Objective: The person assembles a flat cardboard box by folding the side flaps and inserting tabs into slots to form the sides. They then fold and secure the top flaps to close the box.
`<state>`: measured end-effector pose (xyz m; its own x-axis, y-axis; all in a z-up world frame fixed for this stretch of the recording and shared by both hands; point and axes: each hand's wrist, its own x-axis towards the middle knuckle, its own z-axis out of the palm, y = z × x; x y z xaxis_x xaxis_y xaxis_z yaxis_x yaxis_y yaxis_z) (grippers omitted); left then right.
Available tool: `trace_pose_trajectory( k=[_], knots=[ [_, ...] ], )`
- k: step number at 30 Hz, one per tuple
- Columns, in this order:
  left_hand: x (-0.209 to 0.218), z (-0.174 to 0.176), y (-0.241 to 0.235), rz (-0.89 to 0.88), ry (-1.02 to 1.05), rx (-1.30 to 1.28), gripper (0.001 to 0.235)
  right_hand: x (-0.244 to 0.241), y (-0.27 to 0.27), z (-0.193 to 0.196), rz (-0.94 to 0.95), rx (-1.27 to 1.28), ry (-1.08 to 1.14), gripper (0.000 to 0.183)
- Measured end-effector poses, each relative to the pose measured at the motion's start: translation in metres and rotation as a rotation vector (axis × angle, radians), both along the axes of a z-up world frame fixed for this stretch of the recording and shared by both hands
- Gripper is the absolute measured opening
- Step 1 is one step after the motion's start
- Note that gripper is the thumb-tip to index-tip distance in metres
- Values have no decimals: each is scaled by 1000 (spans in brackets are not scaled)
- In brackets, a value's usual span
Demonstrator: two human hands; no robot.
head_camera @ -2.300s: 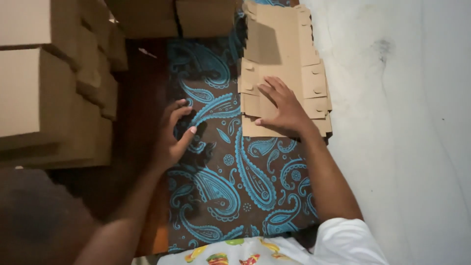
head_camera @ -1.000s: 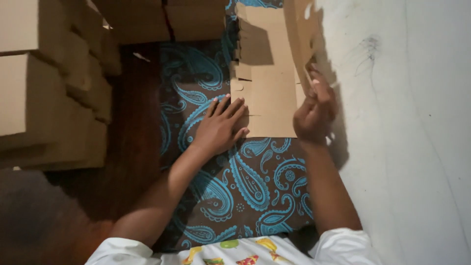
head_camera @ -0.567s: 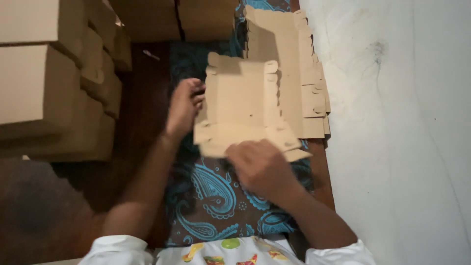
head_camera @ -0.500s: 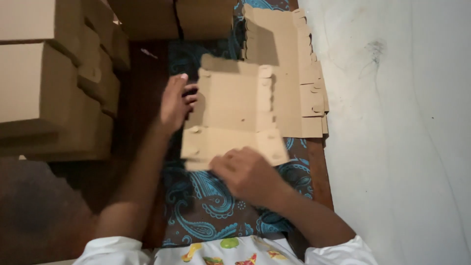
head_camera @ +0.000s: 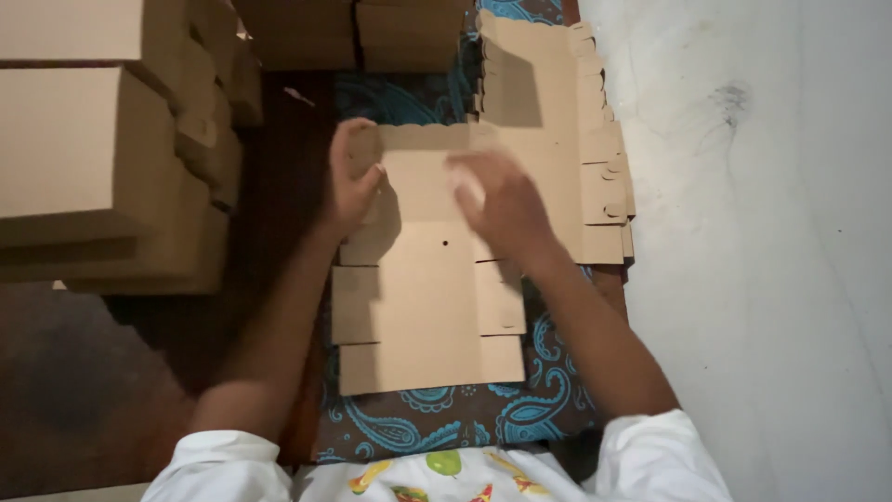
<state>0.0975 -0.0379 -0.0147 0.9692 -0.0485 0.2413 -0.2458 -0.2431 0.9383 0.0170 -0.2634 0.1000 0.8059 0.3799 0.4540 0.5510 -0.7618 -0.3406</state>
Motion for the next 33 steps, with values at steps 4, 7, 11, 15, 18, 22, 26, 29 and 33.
trace_pose_trajectory(
  k=[4, 7, 11, 15, 18, 22, 26, 29, 33],
  knots=[
    [5, -22, -5, 17, -56, -9, 45, 26, 9, 5, -180, -235, 39, 57],
    [11, -39, -8, -10, -136, 142, 28, 32, 11, -15, -215, -340, 200, 63],
    [14, -38, -13, 130, -587, 418, 27, 44, 2, -54, -201, -376, -21, 46],
    [4, -36, -16, 218, -779, 690, 11, 38, -6, -66, -166, -396, -199, 38],
    [-1, -38, -22, 153, -835, 686, 7, 40, -8, -73, -156, -432, -274, 26],
    [-11, -51, -28, 29, -795, 750, 15, 37, -2, -70, -49, -404, -273, 15],
    [-20, -53, -31, -77, -745, 691, 31, 29, 6, -61, 6, -457, -59, 31],
    [-27, -32, -30, -126, -676, 609, 35, 27, 8, -57, 3, -452, -4, 36],
    [-29, -28, -25, -200, -574, 559, 49, 25, 14, -47, -50, -436, 13, 34]
  ],
)
